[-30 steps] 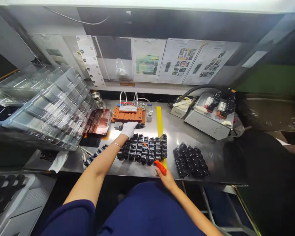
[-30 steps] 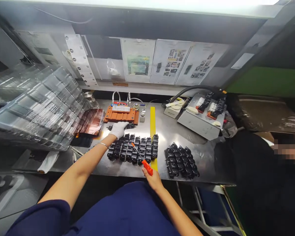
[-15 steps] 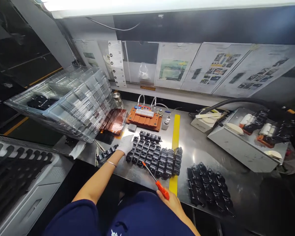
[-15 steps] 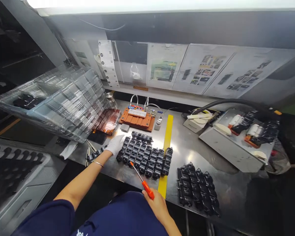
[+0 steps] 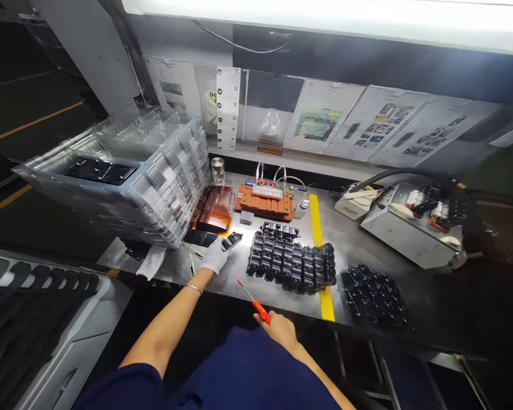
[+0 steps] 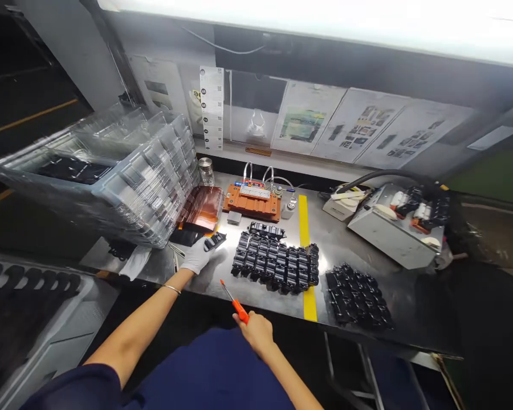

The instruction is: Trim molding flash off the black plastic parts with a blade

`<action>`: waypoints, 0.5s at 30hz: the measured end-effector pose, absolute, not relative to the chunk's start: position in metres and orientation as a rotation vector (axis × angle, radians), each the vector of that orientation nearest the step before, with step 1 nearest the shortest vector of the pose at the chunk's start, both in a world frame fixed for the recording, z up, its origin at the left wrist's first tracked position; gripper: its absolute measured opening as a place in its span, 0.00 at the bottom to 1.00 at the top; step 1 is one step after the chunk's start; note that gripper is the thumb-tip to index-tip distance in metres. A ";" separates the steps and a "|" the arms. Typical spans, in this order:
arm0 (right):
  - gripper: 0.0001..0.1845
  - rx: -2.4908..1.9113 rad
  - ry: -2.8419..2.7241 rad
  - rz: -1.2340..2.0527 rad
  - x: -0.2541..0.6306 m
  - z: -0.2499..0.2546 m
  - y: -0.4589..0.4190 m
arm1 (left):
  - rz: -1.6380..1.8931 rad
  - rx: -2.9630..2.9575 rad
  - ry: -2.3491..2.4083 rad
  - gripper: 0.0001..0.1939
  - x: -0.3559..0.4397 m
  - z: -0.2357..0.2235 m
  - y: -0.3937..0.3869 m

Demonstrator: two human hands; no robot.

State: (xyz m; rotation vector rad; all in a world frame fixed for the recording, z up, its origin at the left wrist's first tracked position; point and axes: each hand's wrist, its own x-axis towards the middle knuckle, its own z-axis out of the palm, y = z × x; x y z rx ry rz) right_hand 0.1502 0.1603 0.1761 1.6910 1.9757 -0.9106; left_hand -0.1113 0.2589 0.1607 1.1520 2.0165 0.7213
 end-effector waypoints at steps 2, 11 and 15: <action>0.31 1.760 1.921 -0.861 0.140 0.176 0.150 | 0.895 1.074 1.980 0.18 -0.125 0.170 0.250; 0.33 1.843 1.861 -0.877 0.132 0.178 0.134 | 1.059 0.583 1.617 0.29 -0.214 0.191 0.111; 0.25 1.594 1.971 -0.993 0.143 0.184 0.139 | 0.797 0.213 1.463 0.24 -0.209 0.166 0.034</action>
